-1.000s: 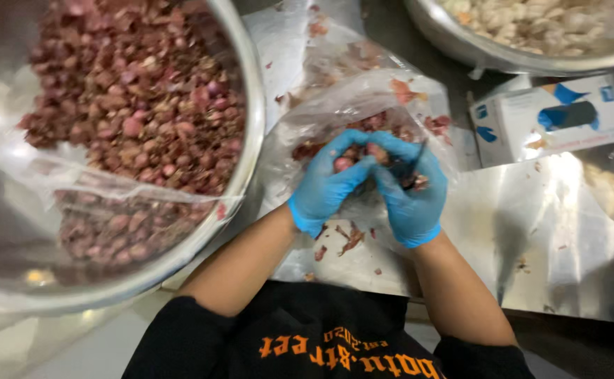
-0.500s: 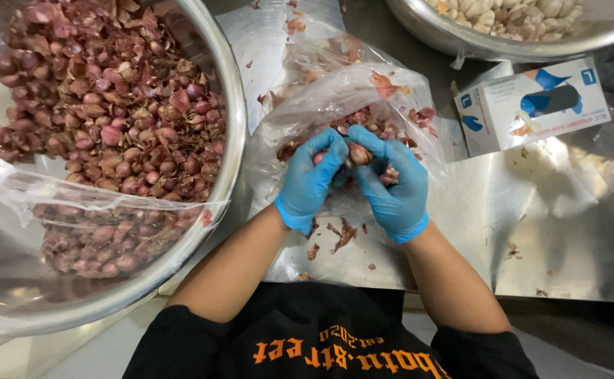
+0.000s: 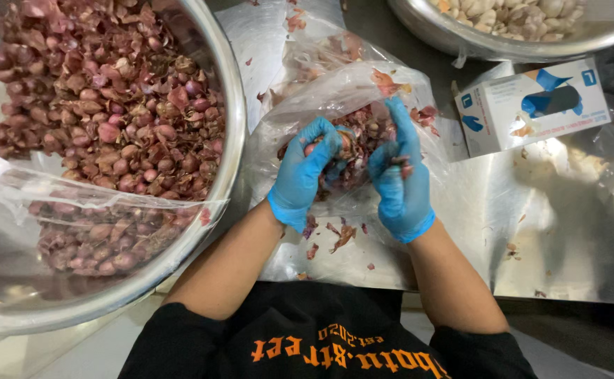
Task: The person peels shallots one at a time at a stainless steel prep table, using a small paring knife to trim and cut off the root end and pulling off the dry skins by hand. The peeled shallots are placed in a plastic-lined container and the skins accumulate on the table.
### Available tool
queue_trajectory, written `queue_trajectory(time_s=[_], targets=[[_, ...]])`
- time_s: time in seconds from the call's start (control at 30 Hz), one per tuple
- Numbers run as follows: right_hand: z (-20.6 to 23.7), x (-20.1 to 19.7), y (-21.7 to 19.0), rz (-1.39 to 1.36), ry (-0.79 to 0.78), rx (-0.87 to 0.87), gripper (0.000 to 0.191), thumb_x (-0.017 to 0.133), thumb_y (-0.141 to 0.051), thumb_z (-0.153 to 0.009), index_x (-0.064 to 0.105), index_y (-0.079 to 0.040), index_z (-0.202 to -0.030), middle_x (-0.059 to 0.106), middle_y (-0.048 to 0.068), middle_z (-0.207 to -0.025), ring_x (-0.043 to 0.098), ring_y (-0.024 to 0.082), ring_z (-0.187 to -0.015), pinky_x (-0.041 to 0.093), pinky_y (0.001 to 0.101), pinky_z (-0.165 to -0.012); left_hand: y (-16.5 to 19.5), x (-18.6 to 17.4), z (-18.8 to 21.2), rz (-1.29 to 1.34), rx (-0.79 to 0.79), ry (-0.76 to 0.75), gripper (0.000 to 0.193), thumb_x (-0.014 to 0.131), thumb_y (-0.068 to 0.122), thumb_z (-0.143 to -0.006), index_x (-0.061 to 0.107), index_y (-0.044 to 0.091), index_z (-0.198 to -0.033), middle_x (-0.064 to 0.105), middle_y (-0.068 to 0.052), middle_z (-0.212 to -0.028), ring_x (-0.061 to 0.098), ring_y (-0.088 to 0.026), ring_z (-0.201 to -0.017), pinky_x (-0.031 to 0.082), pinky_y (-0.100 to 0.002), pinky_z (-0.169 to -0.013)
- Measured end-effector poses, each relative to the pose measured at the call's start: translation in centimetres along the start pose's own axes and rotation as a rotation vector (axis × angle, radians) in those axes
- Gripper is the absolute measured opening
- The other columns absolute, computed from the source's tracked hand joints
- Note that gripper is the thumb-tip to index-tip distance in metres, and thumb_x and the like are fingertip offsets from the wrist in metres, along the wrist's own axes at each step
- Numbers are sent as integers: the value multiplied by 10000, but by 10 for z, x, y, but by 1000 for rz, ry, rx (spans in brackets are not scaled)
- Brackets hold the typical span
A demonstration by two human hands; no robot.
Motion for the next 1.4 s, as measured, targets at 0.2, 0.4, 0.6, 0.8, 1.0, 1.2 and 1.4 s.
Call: queue_trajectory(time_s=[0.2, 0.4, 0.6, 0.8, 1.0, 1.2, 1.4], targets=[[1, 6, -7, 380, -157, -14, 715, 498, -69, -979, 249, -27, -1648, 616, 94, -799, 593, 172, -680, 501, 286, -733, 4, 6, 7, 32, -6, 21, 182, 642, 264, -1064, 642, 96, -1134, 640, 10, -918, 522, -47, -711, 413, -222, -602], [0, 10, -10, 387, -161, -206, 685, 478, 6, -950, 278, -25, -1605, 642, 245, -1293, 700, 267, -917, 545, 318, -865, 8, 19, 10, 15, 63, 92, 227, 636, 184, -1060, 597, 81, -1258, 627, 14, -942, 558, -42, -767, 453, -220, -649], [12, 11, 10, 298, -50, -41, 546, 481, -40, -1018, 416, -43, -1560, 666, 61, -1104, 589, 121, -782, 520, 283, -765, 9, 21, 14, -66, 146, -9, 212, 635, 168, -1081, 578, 95, -1271, 655, -10, -1121, 630, -64, -974, 545, -237, -849], [10, 8, 19, -310, 114, 193, 630, 526, -398, -1127, 408, -16, -1614, 529, -25, -947, 409, 52, -681, 328, 204, -640, 15, 23, 16, -33, -15, 38, 220, 630, 178, -1049, 598, 96, -1250, 665, -8, -1056, 604, -63, -825, 492, -209, -690], [1, 2, 2, 180, -125, -54, 769, 476, -496, -1096, 274, -13, -1659, 589, 68, -1427, 534, 92, -797, 480, 249, -782, 13, 22, 11, 39, 37, 35, 205, 646, 189, -1060, 590, 86, -1228, 672, -24, -1064, 608, -69, -861, 504, -231, -731], [-3, 4, -6, 211, -186, -112, 629, 445, -364, -1136, 295, -1, -1629, 534, 159, -1563, 676, 192, -1078, 544, 317, -995, 13, 20, 12, 18, 40, 17, 233, 634, 212, -1041, 587, 105, -1243, 656, -6, -1027, 564, -57, -779, 457, -219, -641], [-2, 4, -4, 353, -154, -159, 543, 426, -263, -1096, 365, -1, -1568, 505, 217, -1564, 622, 311, -1281, 484, 396, -1102, 11, 22, 12, -9, 54, 15, 206, 631, 201, -1068, 578, 92, -1234, 650, -8, -1035, 584, -61, -856, 494, -235, -740]])
Point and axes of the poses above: each hand's wrist, its own z-axis away from the middle knuckle, its own x-axis out of the palm, y = z × x, the point moved 1 cm from there along -z, towards the middle knuckle
